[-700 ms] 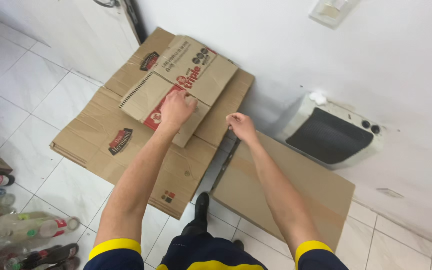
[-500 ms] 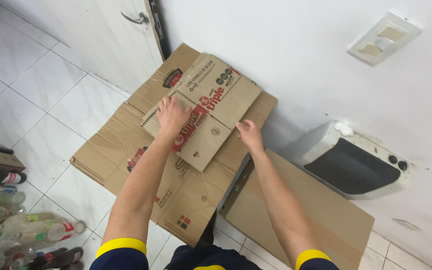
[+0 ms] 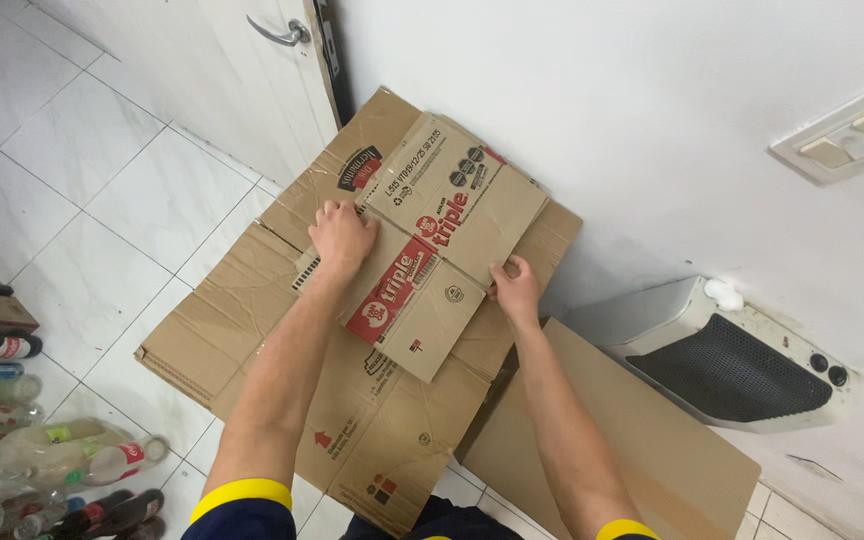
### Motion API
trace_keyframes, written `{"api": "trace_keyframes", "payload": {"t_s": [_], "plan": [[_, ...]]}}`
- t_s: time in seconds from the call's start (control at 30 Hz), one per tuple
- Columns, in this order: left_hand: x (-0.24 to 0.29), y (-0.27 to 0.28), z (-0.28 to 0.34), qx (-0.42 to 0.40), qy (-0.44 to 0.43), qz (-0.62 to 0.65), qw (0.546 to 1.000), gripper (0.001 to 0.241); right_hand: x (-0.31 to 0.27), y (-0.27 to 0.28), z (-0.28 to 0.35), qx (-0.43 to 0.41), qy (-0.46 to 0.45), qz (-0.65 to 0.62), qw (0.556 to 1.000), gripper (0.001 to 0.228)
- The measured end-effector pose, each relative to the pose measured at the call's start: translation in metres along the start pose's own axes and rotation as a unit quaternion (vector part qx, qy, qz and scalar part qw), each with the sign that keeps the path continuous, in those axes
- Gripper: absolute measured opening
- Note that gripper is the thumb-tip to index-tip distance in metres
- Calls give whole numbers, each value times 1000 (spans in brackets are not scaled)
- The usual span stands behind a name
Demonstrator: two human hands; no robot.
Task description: The person picks up flat cardboard sheets and folds them by hand into small rectangular boxes, closing the flaps to secure their shape.
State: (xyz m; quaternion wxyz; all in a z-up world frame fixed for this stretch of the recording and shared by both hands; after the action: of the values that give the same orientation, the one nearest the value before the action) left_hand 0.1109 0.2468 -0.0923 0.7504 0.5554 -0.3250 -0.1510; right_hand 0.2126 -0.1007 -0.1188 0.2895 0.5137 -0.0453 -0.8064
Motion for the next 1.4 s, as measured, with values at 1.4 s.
{"api": "trace_keyframes", "payload": {"t_s": [1.4], "plan": [[453,-168,605,-189,-604,-12,775,35,392,341,237,120,-73,-374,917,51]]}}
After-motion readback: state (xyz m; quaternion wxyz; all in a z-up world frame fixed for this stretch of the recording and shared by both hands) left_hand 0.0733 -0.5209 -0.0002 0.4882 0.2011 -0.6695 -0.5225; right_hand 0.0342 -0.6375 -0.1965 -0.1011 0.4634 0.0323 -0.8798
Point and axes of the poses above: each hand's wrist, its own z-axis away from the middle knuckle, its own y-axis out of the back of the hand, x = y × z, the point moved 8 cm from there along -z, towards the middle knuckle, and after that the axes turned 3 degrees about x, right-handed, at the moved point
